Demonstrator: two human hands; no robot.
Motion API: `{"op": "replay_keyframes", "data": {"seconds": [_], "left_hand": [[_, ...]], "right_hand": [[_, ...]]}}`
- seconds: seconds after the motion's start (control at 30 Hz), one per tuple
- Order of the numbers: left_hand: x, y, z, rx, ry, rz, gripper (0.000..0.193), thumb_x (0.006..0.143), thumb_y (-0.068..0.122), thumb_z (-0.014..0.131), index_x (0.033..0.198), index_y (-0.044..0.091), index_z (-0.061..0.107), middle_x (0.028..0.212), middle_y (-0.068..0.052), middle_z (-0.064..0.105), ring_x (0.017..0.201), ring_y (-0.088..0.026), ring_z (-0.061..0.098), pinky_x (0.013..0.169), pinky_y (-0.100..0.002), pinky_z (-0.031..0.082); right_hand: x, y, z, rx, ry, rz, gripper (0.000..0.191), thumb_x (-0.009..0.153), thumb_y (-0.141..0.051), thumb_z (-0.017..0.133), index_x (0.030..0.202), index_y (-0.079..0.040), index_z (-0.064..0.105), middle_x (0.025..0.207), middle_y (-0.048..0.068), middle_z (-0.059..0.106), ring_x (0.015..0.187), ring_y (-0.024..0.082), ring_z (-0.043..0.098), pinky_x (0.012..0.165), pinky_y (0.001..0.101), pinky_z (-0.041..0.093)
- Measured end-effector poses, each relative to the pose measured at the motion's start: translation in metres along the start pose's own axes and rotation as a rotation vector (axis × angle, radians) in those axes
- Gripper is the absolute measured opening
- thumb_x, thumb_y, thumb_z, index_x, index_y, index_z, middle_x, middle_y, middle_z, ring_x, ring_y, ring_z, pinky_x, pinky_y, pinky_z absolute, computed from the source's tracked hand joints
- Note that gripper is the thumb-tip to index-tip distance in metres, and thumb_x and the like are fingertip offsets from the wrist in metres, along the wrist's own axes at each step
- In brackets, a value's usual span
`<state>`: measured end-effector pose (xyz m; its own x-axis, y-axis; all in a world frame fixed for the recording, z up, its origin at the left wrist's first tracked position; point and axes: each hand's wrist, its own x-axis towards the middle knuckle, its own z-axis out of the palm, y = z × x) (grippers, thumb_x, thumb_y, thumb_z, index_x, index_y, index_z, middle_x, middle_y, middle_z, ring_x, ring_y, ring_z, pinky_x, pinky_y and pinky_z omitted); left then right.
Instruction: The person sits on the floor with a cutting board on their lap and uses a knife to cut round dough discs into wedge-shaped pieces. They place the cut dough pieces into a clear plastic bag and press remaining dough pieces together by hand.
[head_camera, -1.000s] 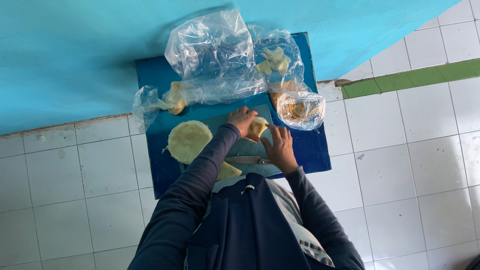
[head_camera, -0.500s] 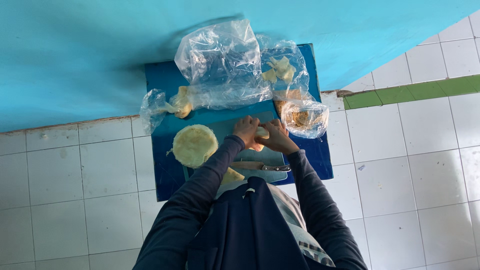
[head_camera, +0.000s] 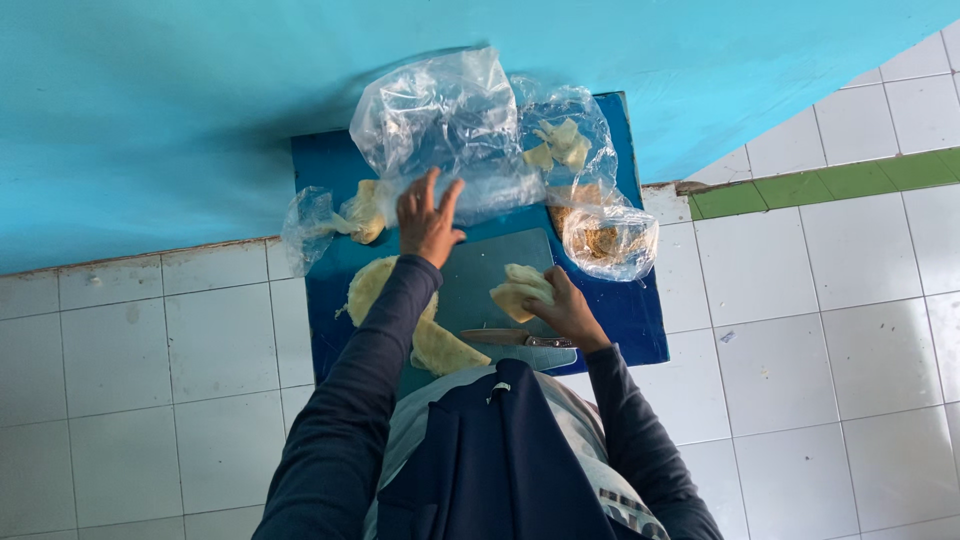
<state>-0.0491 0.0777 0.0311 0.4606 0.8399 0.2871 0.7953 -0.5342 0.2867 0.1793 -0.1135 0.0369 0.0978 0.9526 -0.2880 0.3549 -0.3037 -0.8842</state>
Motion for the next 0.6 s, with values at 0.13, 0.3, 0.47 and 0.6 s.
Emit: {"op": "replay_keyframes", "data": {"seconds": [0.13,0.3,0.47,0.6], "left_hand": [[0.016,-0.021,0.003,0.22,0.072,-0.003,0.065,0.08,0.023,0.082,0.142,0.027,0.06,0.137,-0.004,0.057,0.134,-0.03,0.049,0.114,-0.052,0.032],[0.022,-0.031,-0.002,0.133,0.139,-0.028,0.02,0.098,0.022,0.073,0.118,0.023,0.069,0.115,-0.002,0.064,0.116,-0.027,0.059,0.113,-0.053,0.038],[0.024,-0.036,-0.039,0.074,0.287,0.012,0.021,0.097,0.015,0.07,0.118,0.02,0.069,0.112,-0.002,0.069,0.109,-0.025,0.066,0.101,-0.047,0.048],[0.023,-0.026,-0.062,0.058,0.309,0.102,0.028,0.098,0.011,0.07,0.125,0.019,0.069,0.113,-0.003,0.071,0.101,-0.026,0.069,0.085,-0.04,0.054]], "right_hand": [[-0.02,0.0,-0.006,0.444,-0.017,0.09,0.052,0.087,-0.018,0.077,0.127,0.003,0.052,0.116,0.018,0.067,0.108,0.024,0.067,0.093,0.0345,0.058],[-0.041,-0.012,-0.01,0.836,-0.033,0.207,0.063,0.083,-0.016,0.076,0.135,0.002,0.046,0.12,0.017,0.062,0.11,0.025,0.068,0.097,0.0388,0.059],[-0.054,-0.038,-0.018,1.026,-0.017,0.213,0.064,0.082,-0.02,0.077,0.134,0.0,0.045,0.12,0.016,0.062,0.108,0.024,0.069,0.093,0.0437,0.061],[-0.05,-0.066,-0.018,1.113,-0.09,0.159,0.058,0.084,-0.018,0.077,0.132,-0.003,0.046,0.121,0.013,0.06,0.111,0.024,0.067,0.096,0.0462,0.059]]}}
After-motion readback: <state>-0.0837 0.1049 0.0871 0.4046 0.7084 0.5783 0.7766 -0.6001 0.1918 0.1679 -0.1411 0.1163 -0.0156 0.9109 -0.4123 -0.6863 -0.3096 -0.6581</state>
